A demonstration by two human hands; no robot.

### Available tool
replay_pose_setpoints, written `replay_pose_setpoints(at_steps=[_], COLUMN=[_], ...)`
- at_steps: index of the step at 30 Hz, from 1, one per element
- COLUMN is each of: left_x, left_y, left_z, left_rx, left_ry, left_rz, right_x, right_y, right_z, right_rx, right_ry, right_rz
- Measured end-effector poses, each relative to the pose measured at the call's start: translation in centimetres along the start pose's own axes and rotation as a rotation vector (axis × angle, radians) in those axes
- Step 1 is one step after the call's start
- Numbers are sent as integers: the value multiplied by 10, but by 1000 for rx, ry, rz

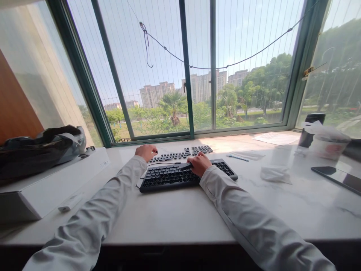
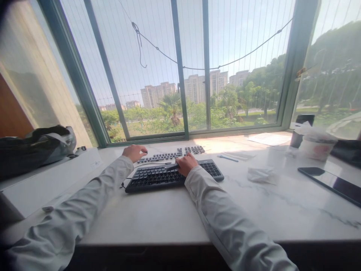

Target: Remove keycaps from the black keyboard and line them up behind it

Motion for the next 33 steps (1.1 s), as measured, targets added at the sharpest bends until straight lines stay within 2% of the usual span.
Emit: replay_pose_setpoints(at_steps=[4, 8, 12, 16, 25, 33], left_x=[-37, -64, -81, -91, -93, -93], left_y=[18, 47, 78, 98, 114, 116], left_z=[-14, -18, -16, -9, 9, 6], left_rx=[-5, 13, 13, 11, -3, -12], left_ry=[-58, -49, -19, 7, 37, -6], left_rz=[-108, -196, -262, -286, -349, -364], right_x=[-2, -1, 0, -1, -2, -1], right_y=[3, 4, 2, 1, -1, -2], right_z=[-1, -1, -3, -5, -8, -9], right_rx=[6, 16, 16, 12, 25, 25], right_ry=[-6, 3, 6, 5, -9, 0], right_rz=[-21, -36, -20, -18, -4, -19])
Point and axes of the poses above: each hand's wrist, its own x-axis away from the middle knuckle, its own y-axis out of the palm, z = x × y, the point moved 8 cm from there along -x, towards the middle knuckle, and after that the axes turned 12 degrees about -x, right-handed, at the moved point
